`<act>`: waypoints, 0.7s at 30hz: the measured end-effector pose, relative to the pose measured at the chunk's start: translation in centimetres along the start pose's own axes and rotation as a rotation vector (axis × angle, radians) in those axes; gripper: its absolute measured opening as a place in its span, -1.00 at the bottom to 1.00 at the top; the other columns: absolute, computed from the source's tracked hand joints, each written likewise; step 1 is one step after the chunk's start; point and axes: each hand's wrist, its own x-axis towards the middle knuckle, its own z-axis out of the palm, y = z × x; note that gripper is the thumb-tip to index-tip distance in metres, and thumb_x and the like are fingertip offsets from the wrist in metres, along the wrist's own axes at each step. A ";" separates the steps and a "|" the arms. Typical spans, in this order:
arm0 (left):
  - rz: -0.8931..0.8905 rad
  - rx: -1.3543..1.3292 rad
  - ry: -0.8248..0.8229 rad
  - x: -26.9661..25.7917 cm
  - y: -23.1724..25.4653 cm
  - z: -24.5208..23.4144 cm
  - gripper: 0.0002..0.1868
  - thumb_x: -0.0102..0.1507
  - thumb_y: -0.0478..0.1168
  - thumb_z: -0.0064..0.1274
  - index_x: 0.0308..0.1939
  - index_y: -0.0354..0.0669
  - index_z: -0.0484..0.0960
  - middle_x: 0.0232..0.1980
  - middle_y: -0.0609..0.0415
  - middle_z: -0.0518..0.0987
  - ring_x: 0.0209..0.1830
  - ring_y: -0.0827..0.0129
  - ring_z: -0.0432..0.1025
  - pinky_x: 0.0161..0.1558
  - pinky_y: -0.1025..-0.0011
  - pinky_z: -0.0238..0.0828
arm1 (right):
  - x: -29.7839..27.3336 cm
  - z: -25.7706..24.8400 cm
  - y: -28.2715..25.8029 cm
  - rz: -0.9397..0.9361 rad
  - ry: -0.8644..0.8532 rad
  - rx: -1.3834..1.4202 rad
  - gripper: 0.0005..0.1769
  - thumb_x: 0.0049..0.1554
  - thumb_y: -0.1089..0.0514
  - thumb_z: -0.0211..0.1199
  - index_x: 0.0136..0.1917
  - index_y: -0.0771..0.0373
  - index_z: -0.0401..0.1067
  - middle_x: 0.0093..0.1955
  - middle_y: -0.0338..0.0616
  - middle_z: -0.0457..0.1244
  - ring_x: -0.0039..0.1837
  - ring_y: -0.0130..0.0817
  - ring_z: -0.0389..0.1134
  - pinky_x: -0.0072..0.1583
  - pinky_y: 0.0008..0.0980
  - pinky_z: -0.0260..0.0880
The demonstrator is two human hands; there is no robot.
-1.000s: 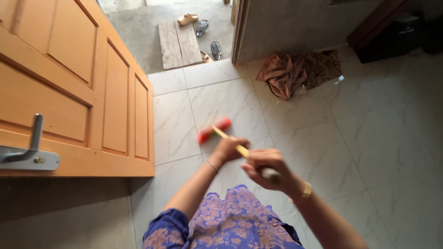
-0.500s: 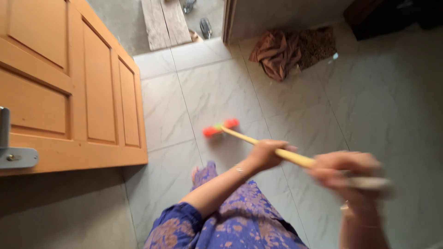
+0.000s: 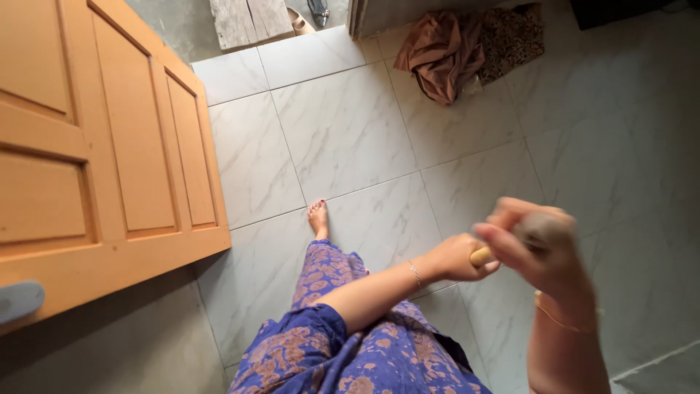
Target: Sweep the tiled floor using a broom
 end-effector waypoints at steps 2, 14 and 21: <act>0.017 0.145 0.069 1.4 1.6 -3.9 -0.80 0.16 0.02 0.13 -0.19 0.15 0.66 -0.35 0.00 0.67 -0.35 -0.01 0.57 -0.24 0.09 0.53 | 0.9 -0.5 -3.4 0.036 0.260 0.421 -0.83 -0.03 0.43 0.21 -0.12 0.39 0.33 -0.43 -0.18 0.16 -0.39 -0.49 0.17 -0.34 -0.48 0.12; -0.007 0.813 0.534 1.0 -22.1 -37.6 -0.86 0.17 -0.11 0.22 -0.38 -0.01 0.59 -0.25 0.06 0.66 -0.15 0.07 0.57 -0.16 0.16 0.52 | 20.7 15.3 11.8 -0.411 -0.098 -0.155 -0.86 0.05 0.33 0.40 -0.15 0.33 0.44 -0.13 -0.07 0.37 0.07 -0.15 0.41 0.19 -0.19 0.40; -0.058 0.841 0.810 -2.2 -15.2 -42.9 -0.90 0.02 -0.26 0.14 -0.43 -0.12 0.54 -0.30 0.00 0.61 -0.09 -0.01 0.52 -0.07 0.12 0.47 | 26.9 16.2 3.6 -0.500 -0.212 -0.179 -0.70 0.03 0.21 0.51 -0.28 0.22 0.35 -0.15 -0.12 0.37 0.07 -0.20 0.45 0.19 -0.19 0.39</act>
